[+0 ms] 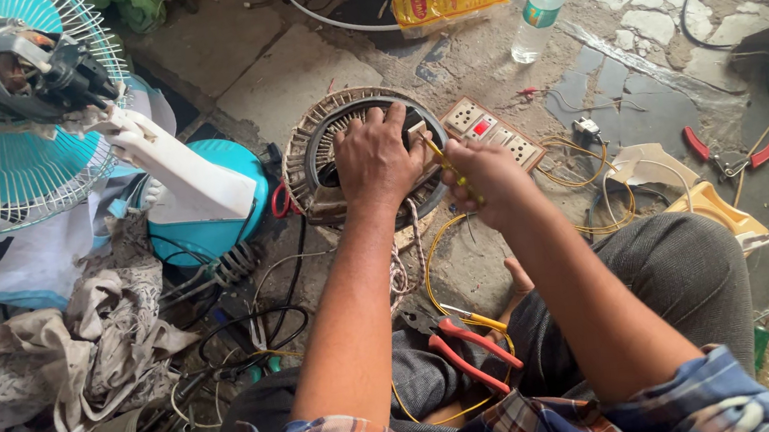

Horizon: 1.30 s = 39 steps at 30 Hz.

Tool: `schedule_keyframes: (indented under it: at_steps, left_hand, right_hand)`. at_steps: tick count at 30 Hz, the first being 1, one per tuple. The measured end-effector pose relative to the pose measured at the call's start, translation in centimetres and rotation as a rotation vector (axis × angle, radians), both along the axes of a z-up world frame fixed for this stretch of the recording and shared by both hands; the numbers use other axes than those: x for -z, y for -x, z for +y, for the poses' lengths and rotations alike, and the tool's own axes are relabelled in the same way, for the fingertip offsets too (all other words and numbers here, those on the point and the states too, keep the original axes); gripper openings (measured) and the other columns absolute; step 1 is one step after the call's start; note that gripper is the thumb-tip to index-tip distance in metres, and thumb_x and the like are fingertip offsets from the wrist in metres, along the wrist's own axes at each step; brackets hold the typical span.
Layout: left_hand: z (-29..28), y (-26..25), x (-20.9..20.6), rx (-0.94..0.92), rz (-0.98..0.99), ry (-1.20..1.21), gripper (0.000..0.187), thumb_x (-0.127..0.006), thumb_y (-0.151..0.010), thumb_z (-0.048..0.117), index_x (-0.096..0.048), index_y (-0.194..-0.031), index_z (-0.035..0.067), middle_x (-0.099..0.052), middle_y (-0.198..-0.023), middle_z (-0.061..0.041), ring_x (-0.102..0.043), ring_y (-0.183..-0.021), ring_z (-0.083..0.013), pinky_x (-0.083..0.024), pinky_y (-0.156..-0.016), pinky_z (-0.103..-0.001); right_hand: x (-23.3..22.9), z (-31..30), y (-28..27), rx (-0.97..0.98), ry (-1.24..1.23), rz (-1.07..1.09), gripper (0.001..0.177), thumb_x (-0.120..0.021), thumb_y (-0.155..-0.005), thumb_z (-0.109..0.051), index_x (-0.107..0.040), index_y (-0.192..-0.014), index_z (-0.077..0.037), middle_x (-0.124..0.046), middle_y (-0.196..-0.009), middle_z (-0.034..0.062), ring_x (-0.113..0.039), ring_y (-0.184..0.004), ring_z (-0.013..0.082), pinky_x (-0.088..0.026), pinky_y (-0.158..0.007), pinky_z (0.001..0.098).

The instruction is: The person is repairing a disassembled electric iron. They use pliers to manipulate internal components and wires, then use a screwdriver to tighten screws on the power cord plug. The person works on the iron while sitting on the floor.

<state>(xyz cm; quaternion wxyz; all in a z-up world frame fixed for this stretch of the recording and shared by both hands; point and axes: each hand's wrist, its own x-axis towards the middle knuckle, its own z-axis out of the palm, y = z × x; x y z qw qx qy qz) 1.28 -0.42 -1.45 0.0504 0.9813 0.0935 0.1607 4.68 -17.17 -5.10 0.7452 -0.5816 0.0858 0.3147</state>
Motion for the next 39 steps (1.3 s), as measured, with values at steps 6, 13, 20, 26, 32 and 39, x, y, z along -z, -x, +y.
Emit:
schedule_keyframes:
  at_steps: [6,13,20,26,32,39]
  left_hand:
    - [-0.1,0.4,0.1,0.013,-0.124,0.038,0.055,-0.077,-0.081,0.047,-0.067,-0.124,0.013,-0.072,-0.102,-0.012,-0.069,-0.094,-0.0294,-0.052,-0.086,-0.047]
    - [0.0,0.2,0.0,0.012,-0.095,0.074,0.052,-0.075,-0.081,0.043,-0.067,-0.124,0.014,-0.072,-0.102,-0.012,-0.069,-0.094,-0.0298,-0.051,-0.083,-0.047]
    - [-0.4,0.4,0.1,-0.025,-0.116,-0.035,0.056,-0.074,-0.079,0.055,-0.068,-0.117,0.014,-0.071,-0.099,-0.010,-0.068,-0.094,-0.0288,-0.049,-0.084,-0.047]
    - [-0.4,-0.2,0.7,-0.018,-0.087,-0.068,0.062,-0.066,-0.090,0.065,-0.067,-0.122,0.013,-0.069,-0.097,-0.010,-0.065,-0.088,-0.0262,-0.046,-0.080,-0.045]
    - [-0.2,0.1,1.3,-0.011,-0.136,-0.112,0.062,-0.065,-0.086,0.065,-0.067,-0.119,0.012,-0.068,-0.098,-0.008,-0.065,-0.091,-0.0254,-0.046,-0.082,-0.045]
    - [-0.5,0.3,0.9,-0.019,-0.165,-0.107,0.056,-0.066,-0.087,0.063,-0.067,-0.112,0.013,-0.068,-0.096,-0.008,-0.064,-0.091,-0.0275,-0.045,-0.082,-0.046]
  right_hand:
    - [1.0,-0.2,-0.4,-0.136,0.074,-0.164,0.018,-0.069,-0.099,-0.023,-0.059,-0.096,-0.008,-0.060,-0.071,0.0005,-0.053,-0.052,0.0090,-0.036,-0.041,0.0248]
    - [0.9,-1.1,-0.8,-0.192,-0.166,0.070,0.035,-0.061,-0.101,-0.042,-0.074,-0.102,-0.009,-0.058,-0.065,-0.0023,-0.045,-0.044,0.0063,-0.034,-0.038,0.0237]
    - [0.9,-0.3,0.5,-0.162,0.758,-0.903,0.029,-0.063,-0.105,-0.036,-0.072,-0.104,-0.008,-0.060,-0.068,-0.0008,-0.056,-0.054,0.0085,-0.042,-0.053,0.0239]
    - [0.6,-0.8,-1.2,-0.137,-0.033,0.002,0.020,-0.067,-0.098,-0.029,-0.068,-0.104,-0.010,-0.059,-0.069,-0.0004,-0.051,-0.051,0.0091,-0.037,-0.041,0.0259]
    - [-0.5,-0.3,-0.5,-0.155,0.257,-0.290,0.027,-0.063,-0.096,-0.035,-0.067,-0.099,-0.009,-0.060,-0.070,-0.0019,-0.053,-0.052,0.0071,-0.040,-0.042,0.0236]
    - [-1.3,-0.6,-0.4,-0.152,0.297,-0.429,0.034,-0.069,-0.101,-0.033,-0.068,-0.098,0.001,-0.066,-0.076,0.0035,-0.059,-0.060,0.0083,-0.044,-0.048,0.0237]
